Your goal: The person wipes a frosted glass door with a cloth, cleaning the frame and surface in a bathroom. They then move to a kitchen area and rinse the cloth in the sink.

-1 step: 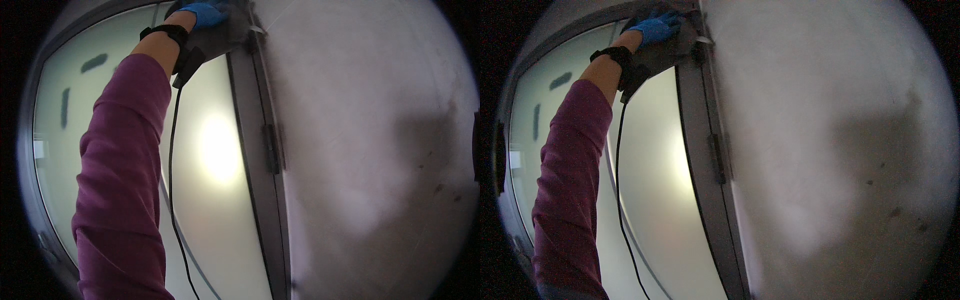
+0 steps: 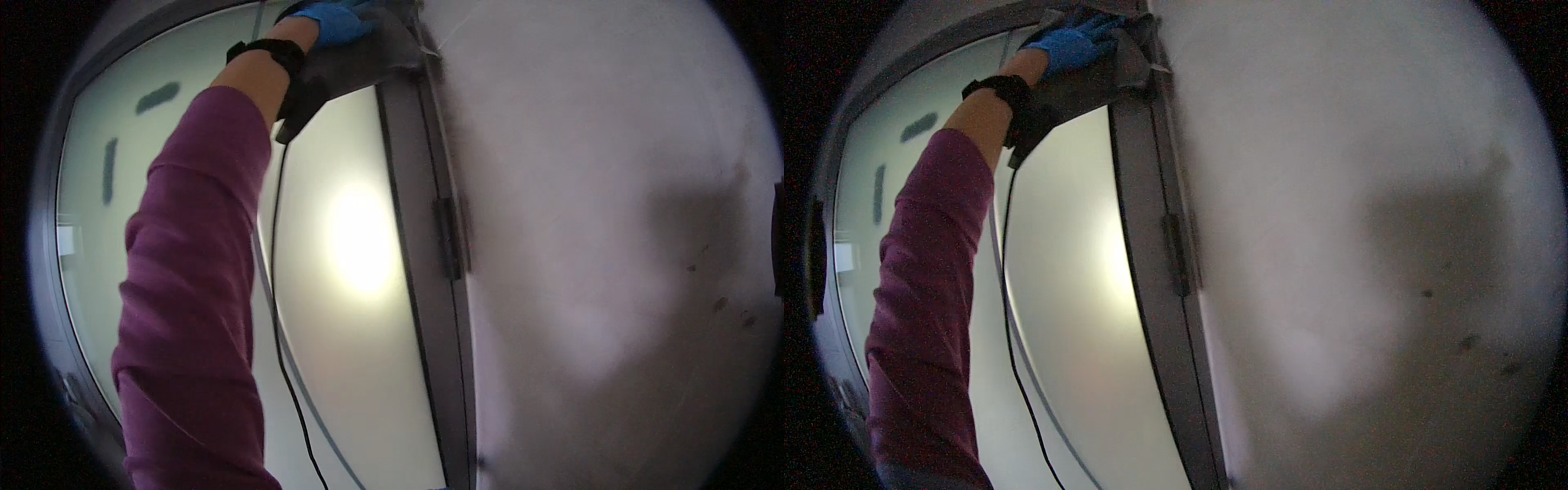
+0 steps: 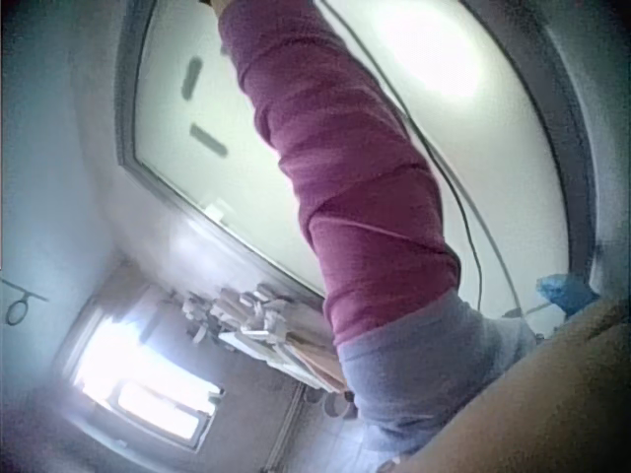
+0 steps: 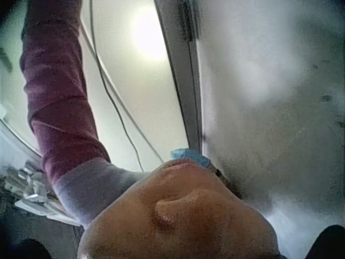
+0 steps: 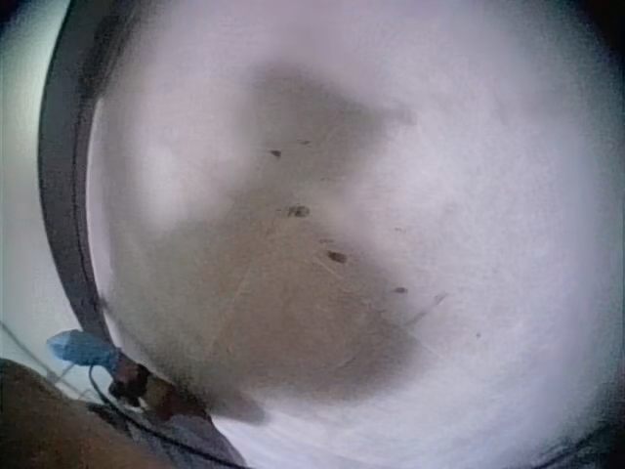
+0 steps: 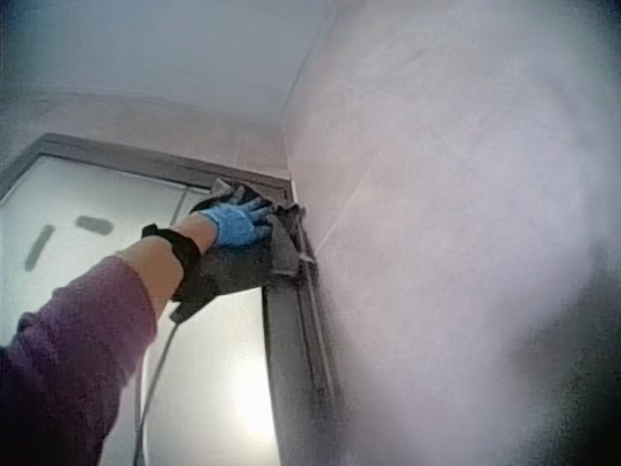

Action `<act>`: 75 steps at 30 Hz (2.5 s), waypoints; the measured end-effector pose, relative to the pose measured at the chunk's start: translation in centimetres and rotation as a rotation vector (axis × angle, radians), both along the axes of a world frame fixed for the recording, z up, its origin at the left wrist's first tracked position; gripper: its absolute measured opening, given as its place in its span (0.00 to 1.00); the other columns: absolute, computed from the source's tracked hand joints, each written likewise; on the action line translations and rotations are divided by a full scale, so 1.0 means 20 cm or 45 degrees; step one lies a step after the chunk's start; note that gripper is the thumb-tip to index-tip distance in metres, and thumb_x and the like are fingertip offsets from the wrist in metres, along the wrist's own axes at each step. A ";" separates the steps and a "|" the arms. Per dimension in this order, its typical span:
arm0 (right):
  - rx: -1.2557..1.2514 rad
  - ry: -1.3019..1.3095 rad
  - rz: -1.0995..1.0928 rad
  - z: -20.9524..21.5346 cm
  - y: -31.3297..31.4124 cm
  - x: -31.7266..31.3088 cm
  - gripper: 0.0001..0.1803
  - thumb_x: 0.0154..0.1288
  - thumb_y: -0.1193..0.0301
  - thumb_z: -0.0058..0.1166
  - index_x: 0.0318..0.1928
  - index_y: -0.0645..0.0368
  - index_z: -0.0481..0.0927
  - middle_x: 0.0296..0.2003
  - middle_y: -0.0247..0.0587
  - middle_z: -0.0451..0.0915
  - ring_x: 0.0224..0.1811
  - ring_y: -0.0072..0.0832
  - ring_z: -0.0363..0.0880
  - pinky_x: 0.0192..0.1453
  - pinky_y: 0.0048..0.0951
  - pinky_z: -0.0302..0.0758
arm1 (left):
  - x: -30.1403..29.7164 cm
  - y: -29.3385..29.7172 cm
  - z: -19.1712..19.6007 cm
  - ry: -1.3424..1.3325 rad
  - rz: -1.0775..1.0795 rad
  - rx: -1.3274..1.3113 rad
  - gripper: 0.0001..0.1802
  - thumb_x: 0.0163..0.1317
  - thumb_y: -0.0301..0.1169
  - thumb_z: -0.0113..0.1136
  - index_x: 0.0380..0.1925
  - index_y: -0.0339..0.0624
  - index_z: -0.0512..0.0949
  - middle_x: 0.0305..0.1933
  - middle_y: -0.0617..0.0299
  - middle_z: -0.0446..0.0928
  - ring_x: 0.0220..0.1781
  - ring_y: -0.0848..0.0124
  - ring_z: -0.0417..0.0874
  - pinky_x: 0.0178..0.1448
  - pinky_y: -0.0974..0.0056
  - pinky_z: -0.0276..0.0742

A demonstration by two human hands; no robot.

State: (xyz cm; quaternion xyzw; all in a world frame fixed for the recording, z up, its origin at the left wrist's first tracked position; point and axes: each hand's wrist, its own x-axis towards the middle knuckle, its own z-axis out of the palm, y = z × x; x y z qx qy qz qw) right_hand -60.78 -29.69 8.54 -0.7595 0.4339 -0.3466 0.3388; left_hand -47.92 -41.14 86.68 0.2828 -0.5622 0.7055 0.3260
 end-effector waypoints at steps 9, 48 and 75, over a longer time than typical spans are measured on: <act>0.056 -0.054 0.128 -0.04 0.00 0.04 0.22 0.73 0.62 0.48 0.62 0.58 0.73 0.58 0.48 0.76 0.60 0.36 0.75 0.65 0.31 0.70 | 0.20 0.13 -0.42 0.076 0.323 0.286 0.29 0.71 0.50 0.37 0.70 0.58 0.60 0.77 0.57 0.50 0.78 0.50 0.43 0.75 0.33 0.35; -0.145 0.124 -0.209 0.27 0.60 0.04 0.14 0.70 0.69 0.49 0.53 0.57 0.81 0.50 0.47 0.81 0.51 0.40 0.81 0.56 0.34 0.77 | 0.08 0.01 -3.25 0.293 -1.308 2.014 0.22 0.63 0.39 0.60 0.56 0.49 0.75 0.57 0.53 0.76 0.60 0.57 0.76 0.67 0.58 0.69; 0.275 -0.011 -0.233 -0.05 0.71 0.05 0.15 0.71 0.65 0.51 0.51 0.58 0.81 0.47 0.45 0.83 0.49 0.33 0.82 0.54 0.30 0.76 | 0.75 0.31 -3.91 0.951 -1.926 2.955 0.18 0.62 0.38 0.61 0.51 0.47 0.75 0.48 0.58 0.80 0.51 0.68 0.80 0.55 0.64 0.77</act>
